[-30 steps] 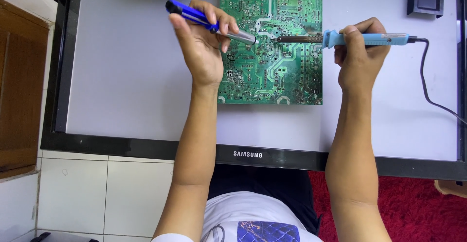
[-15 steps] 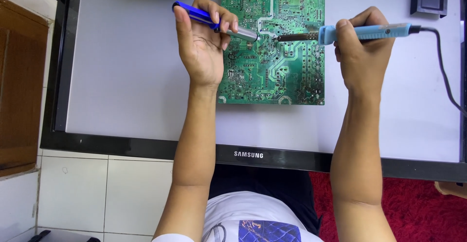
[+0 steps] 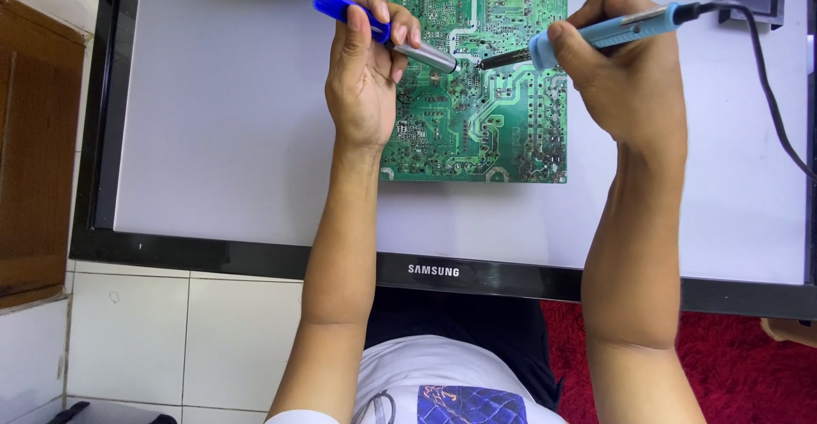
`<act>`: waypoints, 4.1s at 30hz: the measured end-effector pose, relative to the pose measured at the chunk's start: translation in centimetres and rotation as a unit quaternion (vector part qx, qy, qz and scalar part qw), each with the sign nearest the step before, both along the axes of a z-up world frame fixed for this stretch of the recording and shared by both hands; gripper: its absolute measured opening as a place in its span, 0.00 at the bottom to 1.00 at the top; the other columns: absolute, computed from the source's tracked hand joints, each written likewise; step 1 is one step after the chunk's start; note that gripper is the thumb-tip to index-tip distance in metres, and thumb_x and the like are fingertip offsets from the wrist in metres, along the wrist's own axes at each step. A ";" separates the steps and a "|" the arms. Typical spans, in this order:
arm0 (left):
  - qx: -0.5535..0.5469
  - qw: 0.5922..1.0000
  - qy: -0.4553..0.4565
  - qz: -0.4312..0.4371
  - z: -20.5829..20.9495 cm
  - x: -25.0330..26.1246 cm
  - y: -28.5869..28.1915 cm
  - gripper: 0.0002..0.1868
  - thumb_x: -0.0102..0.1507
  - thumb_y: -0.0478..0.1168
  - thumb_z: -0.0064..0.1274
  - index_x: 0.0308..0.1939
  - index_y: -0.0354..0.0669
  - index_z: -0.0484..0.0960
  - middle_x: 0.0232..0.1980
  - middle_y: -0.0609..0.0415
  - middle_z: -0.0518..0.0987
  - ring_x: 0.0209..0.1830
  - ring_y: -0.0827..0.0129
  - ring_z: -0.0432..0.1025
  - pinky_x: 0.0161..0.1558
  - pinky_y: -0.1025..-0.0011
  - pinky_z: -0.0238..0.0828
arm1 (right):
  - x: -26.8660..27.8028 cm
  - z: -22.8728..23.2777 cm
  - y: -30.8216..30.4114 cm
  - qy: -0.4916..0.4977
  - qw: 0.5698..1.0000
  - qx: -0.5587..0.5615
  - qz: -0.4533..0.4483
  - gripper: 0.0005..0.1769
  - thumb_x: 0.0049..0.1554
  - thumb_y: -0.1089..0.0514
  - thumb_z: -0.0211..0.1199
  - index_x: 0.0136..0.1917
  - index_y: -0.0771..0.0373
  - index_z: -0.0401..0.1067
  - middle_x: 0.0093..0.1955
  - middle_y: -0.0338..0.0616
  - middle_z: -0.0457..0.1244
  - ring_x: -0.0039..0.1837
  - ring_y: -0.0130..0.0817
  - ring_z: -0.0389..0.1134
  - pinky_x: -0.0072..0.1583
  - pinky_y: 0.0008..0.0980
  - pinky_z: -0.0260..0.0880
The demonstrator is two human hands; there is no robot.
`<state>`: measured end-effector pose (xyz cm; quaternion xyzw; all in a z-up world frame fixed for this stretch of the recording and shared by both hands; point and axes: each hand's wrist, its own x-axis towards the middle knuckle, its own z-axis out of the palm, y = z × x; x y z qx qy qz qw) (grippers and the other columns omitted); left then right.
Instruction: Desoldering components from a printed circuit board using a soldering iron and a desoldering pump.
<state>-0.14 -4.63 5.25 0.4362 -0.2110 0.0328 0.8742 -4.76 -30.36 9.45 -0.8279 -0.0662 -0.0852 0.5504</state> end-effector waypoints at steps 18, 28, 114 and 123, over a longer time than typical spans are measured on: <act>0.042 0.999 -0.025 0.025 -1.4 0.4 -0.1 0.04 0.77 0.46 0.48 0.54 0.57 0.75 0.44 0.61 0.71 0.46 0.77 0.65 0.37 0.79 0.51 | 1.7 2.3 1.5 0.016 0.994 -0.091 0.051 0.14 0.71 0.67 0.65 0.45 0.60 0.64 0.35 0.34 0.55 0.39 0.22 0.50 0.41 0.27 0.49; 0.015 0.999 -0.033 -0.016 0.6 -0.8 -0.1 0.16 0.77 0.57 0.44 0.55 0.51 0.73 0.46 0.58 0.71 0.49 0.74 0.68 0.38 0.78 0.57 | -0.2 0.5 -0.2 0.042 0.999 0.006 0.013 0.13 0.74 0.65 0.63 0.48 0.61 0.63 0.36 0.36 0.54 0.39 0.23 0.52 0.41 0.25 0.51; 0.052 0.981 0.036 0.181 -4.7 1.1 4.2 0.20 0.75 0.56 0.38 0.47 0.45 0.74 0.35 0.57 0.69 0.34 0.72 0.63 0.43 0.73 0.61 | -1.3 -3.0 0.1 -0.065 0.987 0.124 -0.079 0.14 0.68 0.52 0.69 0.54 0.58 0.66 0.52 0.43 0.67 0.54 0.29 0.68 0.59 0.29 0.69; 0.263 0.938 -0.082 0.208 -3.1 -0.5 3.7 0.14 0.79 0.46 0.29 0.52 0.45 0.70 0.42 0.58 0.68 0.40 0.72 0.62 0.47 0.72 0.64 | -1.7 -2.5 0.8 -0.089 0.989 0.095 -0.067 0.15 0.71 0.52 0.68 0.56 0.61 0.66 0.54 0.46 0.67 0.55 0.31 0.68 0.58 0.29 0.70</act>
